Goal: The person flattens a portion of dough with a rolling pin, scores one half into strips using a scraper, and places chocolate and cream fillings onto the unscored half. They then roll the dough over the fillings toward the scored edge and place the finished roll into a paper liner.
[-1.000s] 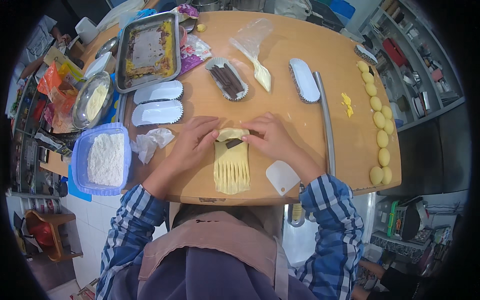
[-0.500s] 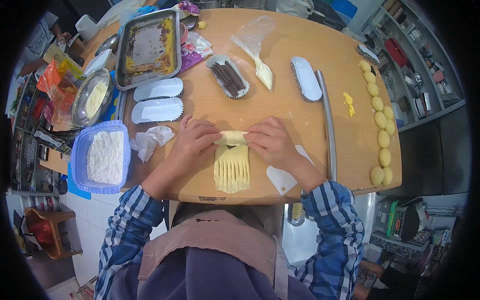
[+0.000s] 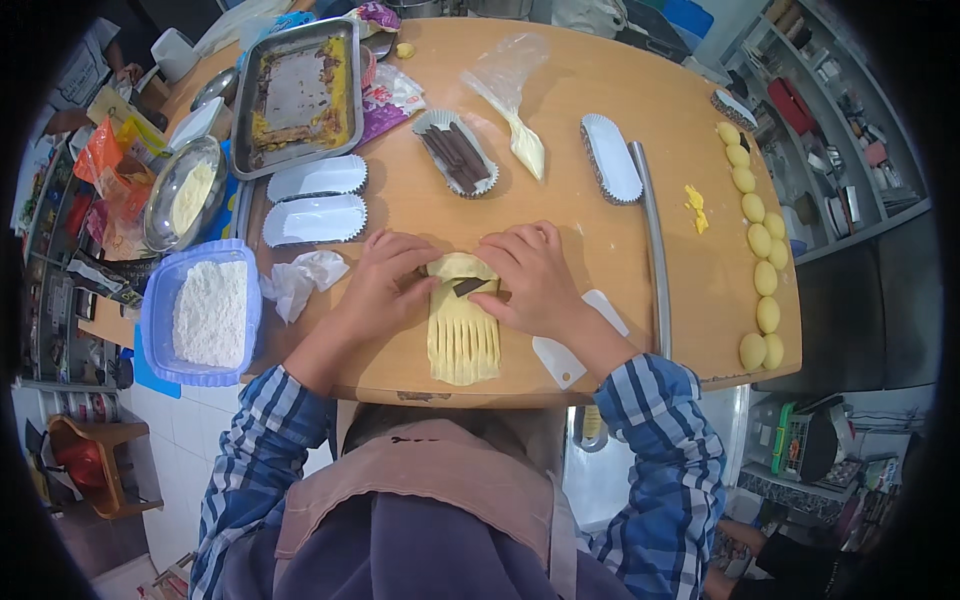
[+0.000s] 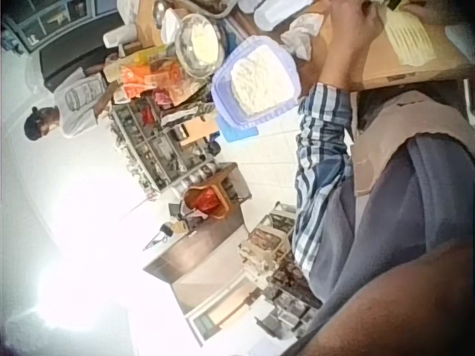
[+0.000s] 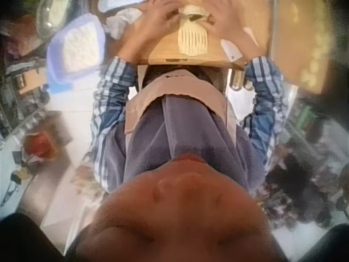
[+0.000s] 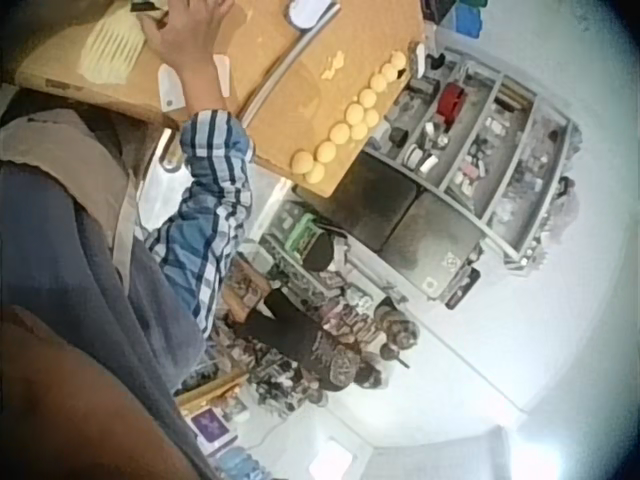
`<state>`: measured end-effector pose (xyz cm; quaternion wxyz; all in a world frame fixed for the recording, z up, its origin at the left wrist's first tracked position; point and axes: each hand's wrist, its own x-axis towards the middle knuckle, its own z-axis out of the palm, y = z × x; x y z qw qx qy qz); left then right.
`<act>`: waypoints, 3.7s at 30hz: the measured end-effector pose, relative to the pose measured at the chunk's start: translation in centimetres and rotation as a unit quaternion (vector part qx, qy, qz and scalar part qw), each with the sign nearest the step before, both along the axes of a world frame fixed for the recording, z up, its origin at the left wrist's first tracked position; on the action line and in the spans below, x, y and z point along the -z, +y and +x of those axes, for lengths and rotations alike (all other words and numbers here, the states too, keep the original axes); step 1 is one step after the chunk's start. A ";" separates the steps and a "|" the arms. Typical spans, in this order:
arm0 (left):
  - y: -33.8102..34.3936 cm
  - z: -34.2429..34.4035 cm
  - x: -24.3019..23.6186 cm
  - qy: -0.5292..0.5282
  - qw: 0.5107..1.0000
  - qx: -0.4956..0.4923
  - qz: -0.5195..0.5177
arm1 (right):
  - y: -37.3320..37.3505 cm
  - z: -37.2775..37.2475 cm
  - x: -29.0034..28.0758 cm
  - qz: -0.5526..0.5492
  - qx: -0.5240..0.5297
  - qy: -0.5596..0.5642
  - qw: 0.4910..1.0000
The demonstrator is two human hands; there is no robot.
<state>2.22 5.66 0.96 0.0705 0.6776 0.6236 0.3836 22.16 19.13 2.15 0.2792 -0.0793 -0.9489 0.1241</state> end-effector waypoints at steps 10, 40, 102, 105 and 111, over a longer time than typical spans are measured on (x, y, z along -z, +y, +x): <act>0.4 -0.4 0.3 -0.046 0.998 0.005 -0.037 | -0.1 -1.0 -0.2 0.039 -0.011 -0.036 0.999; -0.5 1.3 -0.6 0.073 0.995 0.019 0.069 | -0.3 -0.2 1.4 -0.051 -0.033 0.046 0.997; -4.3 1.2 -1.0 0.105 0.992 0.061 0.042 | -2.2 3.8 -0.9 -0.076 -0.020 0.004 0.997; -3.7 1.5 -1.2 0.028 0.998 0.038 0.041 | -1.9 3.0 -1.1 -0.154 0.029 0.006 0.988; -3.0 1.6 -0.9 -0.017 1.000 -0.009 -0.005 | -1.3 2.7 -0.8 -0.194 0.010 -0.076 0.978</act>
